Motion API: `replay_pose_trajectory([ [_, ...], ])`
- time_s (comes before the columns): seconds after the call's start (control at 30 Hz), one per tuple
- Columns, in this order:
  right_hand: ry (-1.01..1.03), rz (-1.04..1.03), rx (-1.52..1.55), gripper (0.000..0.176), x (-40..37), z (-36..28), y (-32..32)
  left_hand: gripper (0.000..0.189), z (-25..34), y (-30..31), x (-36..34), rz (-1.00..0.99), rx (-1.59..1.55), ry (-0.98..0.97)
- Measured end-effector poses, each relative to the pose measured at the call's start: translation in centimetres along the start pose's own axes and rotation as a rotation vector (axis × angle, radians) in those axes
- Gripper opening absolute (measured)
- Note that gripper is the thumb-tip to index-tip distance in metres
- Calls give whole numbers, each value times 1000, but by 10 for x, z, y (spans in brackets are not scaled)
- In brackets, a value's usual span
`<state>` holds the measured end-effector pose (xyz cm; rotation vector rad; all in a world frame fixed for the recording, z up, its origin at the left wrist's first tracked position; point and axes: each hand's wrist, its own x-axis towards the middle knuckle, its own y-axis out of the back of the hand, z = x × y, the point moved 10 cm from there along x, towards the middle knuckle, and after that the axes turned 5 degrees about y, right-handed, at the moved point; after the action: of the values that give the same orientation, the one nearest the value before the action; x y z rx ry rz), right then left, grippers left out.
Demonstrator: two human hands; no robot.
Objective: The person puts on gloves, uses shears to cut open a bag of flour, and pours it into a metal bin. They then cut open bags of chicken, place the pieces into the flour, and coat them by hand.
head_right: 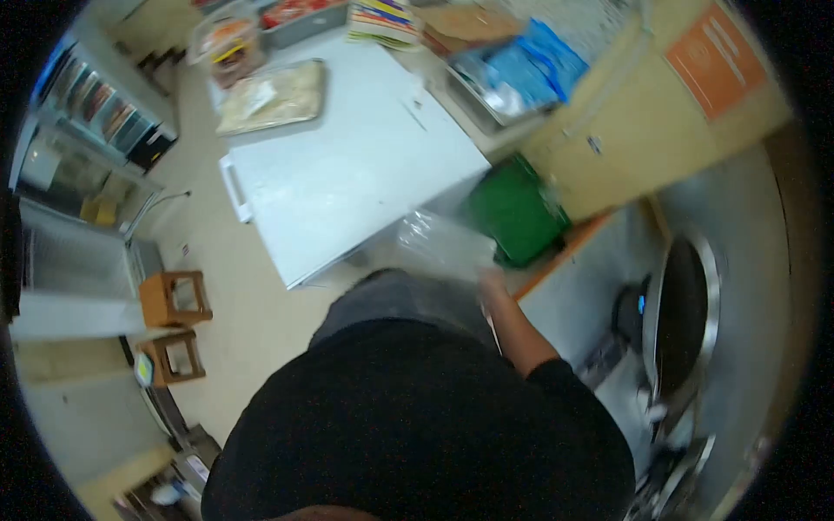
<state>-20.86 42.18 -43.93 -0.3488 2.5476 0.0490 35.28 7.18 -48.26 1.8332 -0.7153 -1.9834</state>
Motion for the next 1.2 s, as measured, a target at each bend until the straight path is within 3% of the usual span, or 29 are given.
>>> replay_pose_trajectory([
  [0.07, -104, 49, 126, 36, -15, 7, 1, 37, 10, 21, 27, -2, 40, -68],
  [0.17, -99, 46, -132, 37, -12, 24, 13, 37, 40, 58, 58, 15, 48, -164],
  [0.23, 182, -84, -306, 37, 16, 64, 23, 37, 59, 78, 69, 22, 29, -214],
  [0.3, -204, 155, 218, 31, -57, 5, -15, 36, 70, 90, 78, 29, 10, -248],
  [0.4, -106, 265, 125, 25, -11, 67, 11, 36, 86, 106, 81, 30, 23, -286],
  [0.47, 398, 202, -381, 24, 36, 90, 26, 35, 89, 109, 76, 20, 31, -293],
  [0.53, 641, 224, -546, 25, 52, 93, 26, 35, 90, 109, 74, 10, 52, -299],
  [0.6, 263, 336, 303, 37, 45, 57, 30, 35, 85, 107, 75, -3, 71, -301],
  [0.63, 140, 410, 537, 43, 32, 32, 22, 35, 82, 105, 76, -9, 86, -301],
  [0.73, -159, 458, 474, 70, 14, -7, 15, 34, 76, 98, 75, -28, 128, -304],
  [0.8, -236, 352, 171, 73, -24, -45, -8, 34, 71, 98, 79, -33, 165, -318],
  [0.93, 43, -122, -57, 51, -18, -15, -56, 33, 85, 100, 82, -49, 220, -363],
  [1.0, 90, -201, -512, 50, -46, -27, -70, 33, 92, 97, 85, -56, 258, -392],
  [1.03, 93, -274, -588, 51, -56, -22, -78, 33, 97, 97, 86, -56, 283, -409],
  [1.13, 449, -281, -882, 55, -71, 2, -79, 32, 136, 86, 88, -81, 394, -497],
  [1.2, 265, -400, -609, 50, -84, 32, -68, 32, 169, 67, 86, -102, 475, -558],
])
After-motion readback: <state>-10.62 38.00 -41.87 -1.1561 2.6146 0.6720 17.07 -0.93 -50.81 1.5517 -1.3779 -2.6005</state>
